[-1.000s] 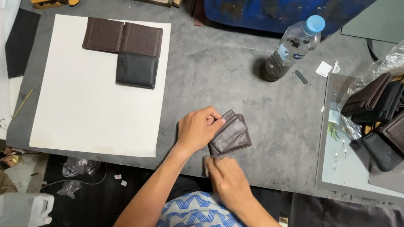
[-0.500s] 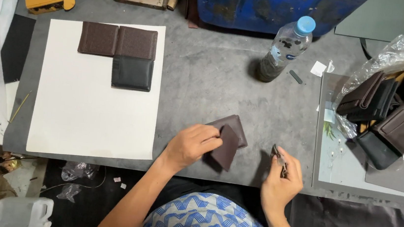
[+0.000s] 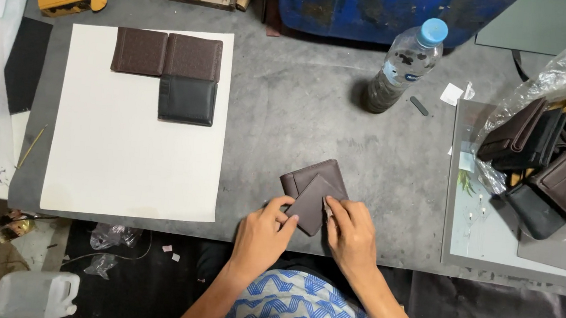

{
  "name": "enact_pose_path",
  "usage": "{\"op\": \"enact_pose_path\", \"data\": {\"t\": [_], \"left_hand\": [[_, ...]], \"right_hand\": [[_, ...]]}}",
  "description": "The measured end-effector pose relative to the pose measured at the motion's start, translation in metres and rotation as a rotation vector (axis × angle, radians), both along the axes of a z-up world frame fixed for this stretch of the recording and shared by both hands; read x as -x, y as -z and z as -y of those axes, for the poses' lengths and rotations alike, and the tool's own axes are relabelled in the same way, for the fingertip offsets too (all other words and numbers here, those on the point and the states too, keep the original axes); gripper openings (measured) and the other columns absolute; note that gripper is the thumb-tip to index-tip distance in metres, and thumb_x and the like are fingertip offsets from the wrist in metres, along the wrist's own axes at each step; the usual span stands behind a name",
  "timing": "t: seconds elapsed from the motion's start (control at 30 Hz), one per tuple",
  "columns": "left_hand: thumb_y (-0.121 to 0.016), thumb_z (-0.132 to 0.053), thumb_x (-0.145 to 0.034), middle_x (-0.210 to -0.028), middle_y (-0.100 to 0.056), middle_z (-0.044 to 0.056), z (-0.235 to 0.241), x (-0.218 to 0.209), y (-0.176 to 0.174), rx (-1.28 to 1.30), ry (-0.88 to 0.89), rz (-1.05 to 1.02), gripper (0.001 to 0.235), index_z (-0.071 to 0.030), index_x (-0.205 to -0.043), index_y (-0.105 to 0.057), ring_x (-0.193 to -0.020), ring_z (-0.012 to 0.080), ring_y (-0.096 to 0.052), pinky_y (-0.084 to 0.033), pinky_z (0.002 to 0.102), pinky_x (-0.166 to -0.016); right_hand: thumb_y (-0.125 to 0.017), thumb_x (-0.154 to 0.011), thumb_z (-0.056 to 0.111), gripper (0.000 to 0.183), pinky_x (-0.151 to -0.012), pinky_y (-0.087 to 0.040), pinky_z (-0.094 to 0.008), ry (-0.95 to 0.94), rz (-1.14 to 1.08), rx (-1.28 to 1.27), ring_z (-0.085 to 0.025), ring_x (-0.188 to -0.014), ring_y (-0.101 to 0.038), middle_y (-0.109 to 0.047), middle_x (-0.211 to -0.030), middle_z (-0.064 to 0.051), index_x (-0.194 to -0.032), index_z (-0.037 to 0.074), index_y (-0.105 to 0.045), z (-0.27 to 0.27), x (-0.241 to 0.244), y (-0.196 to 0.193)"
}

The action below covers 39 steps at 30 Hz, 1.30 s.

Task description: Inspecting and cleaning leather wallets at a workbench to ensure quality

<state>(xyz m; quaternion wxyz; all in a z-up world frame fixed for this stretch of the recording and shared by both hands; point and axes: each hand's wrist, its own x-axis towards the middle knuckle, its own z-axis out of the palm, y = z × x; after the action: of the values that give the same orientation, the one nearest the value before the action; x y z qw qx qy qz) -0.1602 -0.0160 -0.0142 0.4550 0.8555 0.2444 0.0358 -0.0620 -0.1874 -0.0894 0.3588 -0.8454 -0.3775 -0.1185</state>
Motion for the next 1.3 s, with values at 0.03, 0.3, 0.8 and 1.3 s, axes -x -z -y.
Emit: {"op": "enact_pose_path", "data": {"t": [0.03,0.3,0.8,1.3], "left_hand": [[-0.071,-0.017,-0.09,-0.074,-0.077,0.012,-0.002,-0.005,0.011,0.0,-0.005,-0.001,0.026,-0.008,-0.114,-0.071,-0.072,0.0379,-0.07,-0.054,0.048,-0.064],[-0.086,-0.015,-0.078,-0.104,-0.067,0.018,-0.006,-0.021,0.03,-0.102,0.011,0.406,0.048,-0.004,-0.121,-0.068,-0.095,0.0352,-0.068,-0.058,0.048,-0.082],[-0.088,-0.023,-0.071,-0.113,-0.058,0.019,-0.005,-0.02,0.045,-0.193,0.063,0.413,0.068,-0.004,-0.131,-0.062,-0.102,0.0375,-0.063,-0.053,0.049,-0.087],[-0.084,-0.024,-0.072,-0.114,-0.06,0.015,-0.007,-0.019,0.044,-0.213,0.074,0.373,0.065,-0.006,-0.13,-0.062,-0.102,0.0335,-0.063,-0.052,0.047,-0.087]], "right_hand": [[-0.07,-0.084,-0.003,0.034,-0.074,-0.056,-0.041,-0.005,-0.001,0.0,-0.031,-0.083,-0.067,-0.068,-0.093,-0.012,-0.117,0.004,-0.076,-0.002,-0.005,0.0],[-0.073,-0.084,-0.004,0.032,-0.08,-0.056,-0.042,0.043,0.149,0.04,-0.033,-0.093,-0.067,-0.068,-0.103,-0.015,-0.115,0.002,-0.075,-0.012,-0.028,0.002],[-0.059,-0.092,-0.001,0.029,-0.071,-0.056,-0.041,-0.167,0.227,0.154,-0.032,-0.082,-0.067,-0.069,-0.095,-0.015,-0.117,0.002,-0.074,-0.008,-0.027,-0.002],[-0.059,-0.089,-0.006,0.036,-0.069,-0.054,-0.04,-0.15,0.209,0.123,-0.032,-0.08,-0.066,-0.068,-0.093,-0.014,-0.12,0.003,-0.074,-0.019,-0.032,-0.007]]}}
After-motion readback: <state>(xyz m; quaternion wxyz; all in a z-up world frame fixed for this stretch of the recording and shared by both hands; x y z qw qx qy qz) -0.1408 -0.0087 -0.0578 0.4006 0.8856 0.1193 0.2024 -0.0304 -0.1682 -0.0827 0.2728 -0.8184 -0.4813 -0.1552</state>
